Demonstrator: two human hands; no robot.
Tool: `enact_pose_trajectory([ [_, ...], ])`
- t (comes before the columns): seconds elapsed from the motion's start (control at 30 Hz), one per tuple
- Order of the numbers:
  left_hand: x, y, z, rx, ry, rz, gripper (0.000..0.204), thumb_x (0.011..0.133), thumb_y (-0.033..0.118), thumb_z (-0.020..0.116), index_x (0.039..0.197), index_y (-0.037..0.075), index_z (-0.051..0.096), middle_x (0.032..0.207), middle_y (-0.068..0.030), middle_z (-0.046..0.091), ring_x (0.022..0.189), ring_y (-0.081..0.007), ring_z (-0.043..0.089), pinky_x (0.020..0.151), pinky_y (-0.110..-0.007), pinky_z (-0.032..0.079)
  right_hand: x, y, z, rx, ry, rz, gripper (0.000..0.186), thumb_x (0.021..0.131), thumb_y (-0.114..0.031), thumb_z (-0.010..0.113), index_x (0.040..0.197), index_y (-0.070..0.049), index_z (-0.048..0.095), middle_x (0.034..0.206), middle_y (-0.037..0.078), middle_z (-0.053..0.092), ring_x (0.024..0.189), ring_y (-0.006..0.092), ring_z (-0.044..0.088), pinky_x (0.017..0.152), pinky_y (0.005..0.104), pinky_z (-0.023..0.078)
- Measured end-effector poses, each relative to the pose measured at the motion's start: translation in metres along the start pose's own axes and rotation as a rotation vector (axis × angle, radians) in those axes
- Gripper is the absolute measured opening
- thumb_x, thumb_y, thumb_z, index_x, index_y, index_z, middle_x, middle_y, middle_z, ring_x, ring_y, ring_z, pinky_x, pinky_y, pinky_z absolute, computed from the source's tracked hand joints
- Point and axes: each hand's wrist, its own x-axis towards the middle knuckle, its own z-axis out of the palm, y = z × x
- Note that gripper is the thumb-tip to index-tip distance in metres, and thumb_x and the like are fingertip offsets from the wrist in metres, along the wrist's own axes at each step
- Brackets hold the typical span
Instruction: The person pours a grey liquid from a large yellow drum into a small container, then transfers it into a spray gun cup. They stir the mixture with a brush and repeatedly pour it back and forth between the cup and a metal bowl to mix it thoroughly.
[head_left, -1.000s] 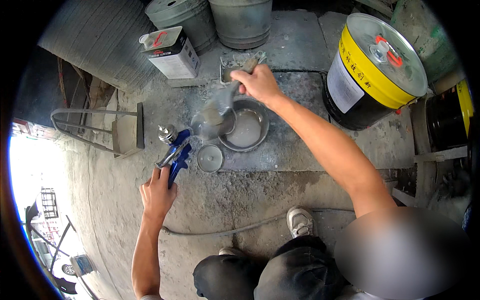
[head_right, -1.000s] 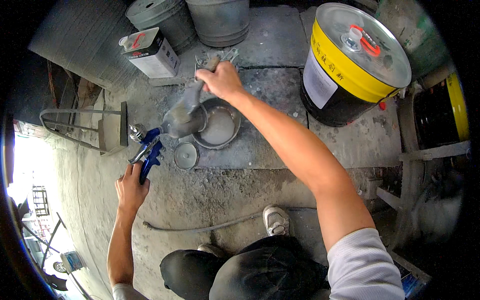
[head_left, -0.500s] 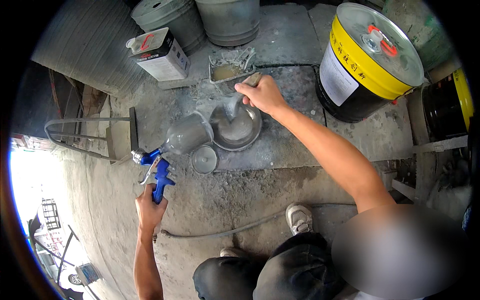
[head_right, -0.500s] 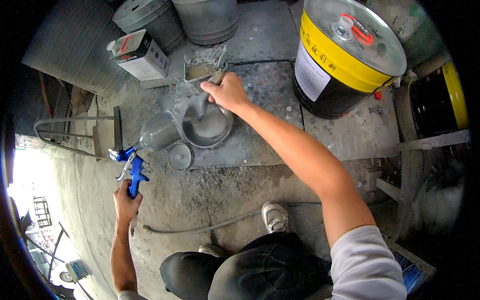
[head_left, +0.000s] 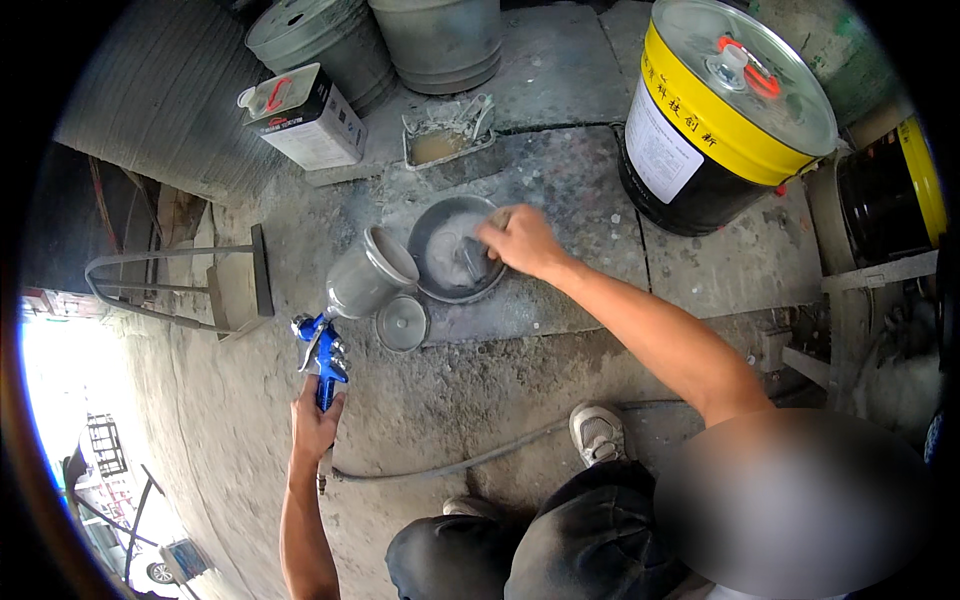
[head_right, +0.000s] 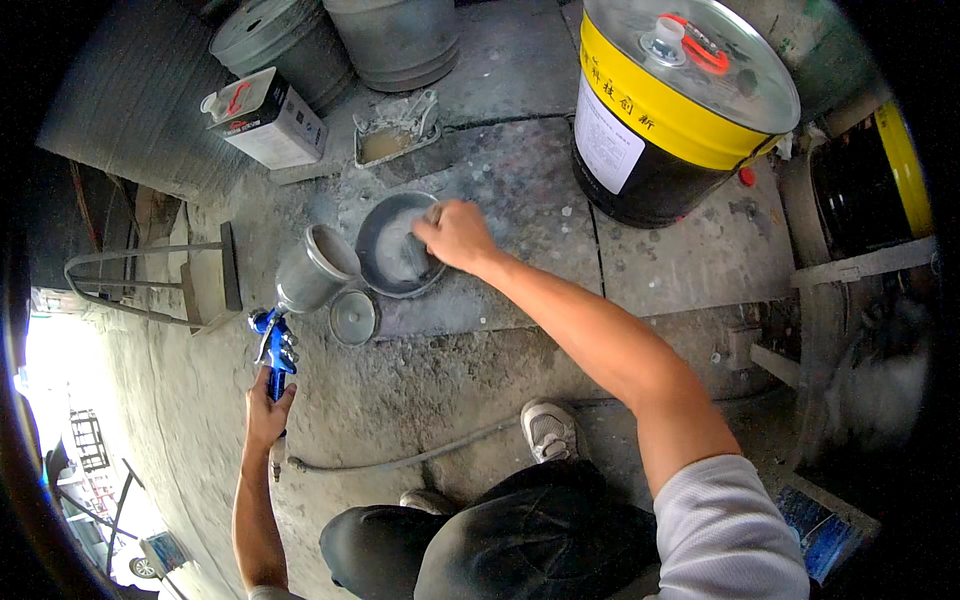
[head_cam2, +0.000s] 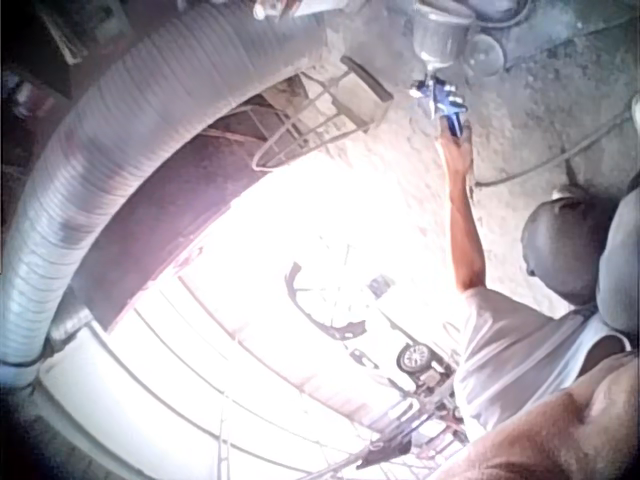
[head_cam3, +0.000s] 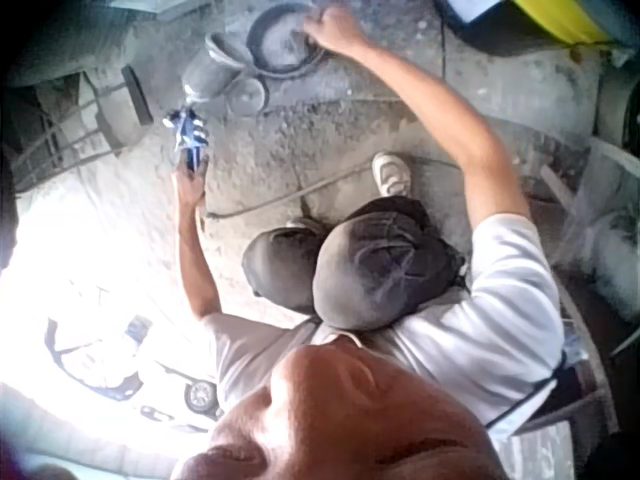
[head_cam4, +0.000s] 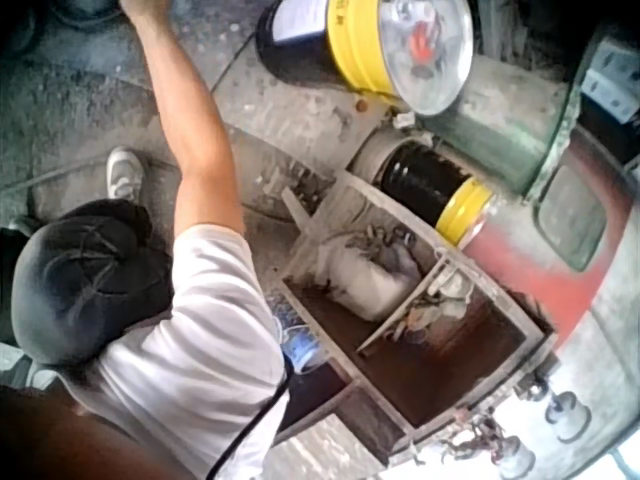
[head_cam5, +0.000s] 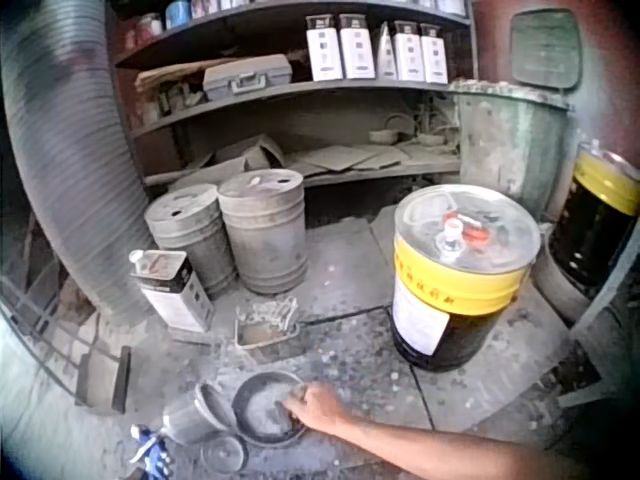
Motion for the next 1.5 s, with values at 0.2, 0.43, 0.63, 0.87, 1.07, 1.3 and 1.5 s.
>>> enact_pose_trajectory([
  [0.2,-0.002,0.01,0.002,0.046,0.003,0.007,0.023,0.082,0.01,0.069,0.097,0.001,0.055,0.054,-0.0062,0.043,0.047,-0.0111,0.039,0.045,-0.031,0.034,-0.001,-0.055,0.006,0.813,0.212,0.319,0.025,0.089,-0.023,0.063,0.085,0.001,0.069,0.064,0.013,0.067,0.049,0.0127,0.06,0.041,0.0247,0.043],
  [0.43,-0.003,0.015,0.008,-0.017,-0.081,0.038,0.021,0.084,0.01,0.065,0.1,0.002,0.054,0.057,-0.0153,0.049,0.046,-0.0221,0.048,0.048,-0.035,0.04,-0.01,-0.034,0.023,0.768,0.224,0.33,0.03,0.091,-0.027,0.064,0.095,0.002,0.068,0.071,0.013,0.068,0.055,0.0149,0.064,0.048,0.0243,0.049],
  [0.63,0.017,-0.003,0.0,0.149,-0.114,-0.013,0.024,0.089,0.02,0.069,0.093,0.002,0.054,0.062,-0.0158,0.047,0.056,-0.027,0.042,0.052,-0.037,0.038,0.001,-0.053,-0.005,0.935,-0.291,0.237,0.028,0.092,-0.024,0.062,0.102,0.001,0.069,0.083,0.012,0.07,0.072,0.0134,0.068,0.06,0.0227,0.053],
  [0.87,0.033,-0.016,-0.014,0.186,-0.018,0.006,0.023,0.086,0.019,0.071,0.098,0.003,0.059,0.068,-0.023,0.056,0.063,-0.0441,0.055,0.055,-0.04,0.044,0.023,-0.072,-0.046,0.213,-0.707,-0.119,0.022,0.073,-0.015,0.066,0.091,-0.005,0.074,0.088,0.006,0.069,0.078,0.0172,0.064,0.072,0.0288,0.05],
  [1.07,0.038,-0.004,-0.018,0.366,-0.005,-0.01,0.028,0.085,0.014,0.069,0.108,0.004,0.056,0.079,-0.0254,0.064,0.075,-0.0471,0.061,0.062,-0.05,0.047,0.039,-0.074,-0.044,-0.042,-0.557,-0.481,0.02,0.068,-0.016,0.071,0.087,-0.014,0.075,0.093,0.006,0.068,0.093,0.0235,0.063,0.083,0.0327,0.048],
  [1.3,0.039,0.001,-0.02,0.469,0.139,-0.062,0.025,0.087,0.013,0.067,0.107,0.005,0.056,0.086,-0.0241,0.065,0.081,-0.0471,0.061,0.068,-0.052,0.047,0.006,-0.009,-0.018,-0.303,-0.168,-0.249,0.022,0.073,-0.021,0.072,0.092,-0.01,0.075,0.082,0.014,0.071,0.076,0.0268,0.068,0.07,0.0379,0.053],
  [1.5,0.037,0.004,-0.015,0.497,0.172,-0.05,0.021,0.087,0.012,0.066,0.104,0.005,0.055,0.089,-0.0228,0.065,0.083,-0.0461,0.061,0.069,-0.051,0.047,-0.016,0.018,-0.001,-0.276,-0.099,-0.314,0.02,0.075,-0.02,0.073,0.092,-0.009,0.075,0.081,0.015,0.07,0.077,0.0302,0.068,0.068,0.0417,0.052],
])
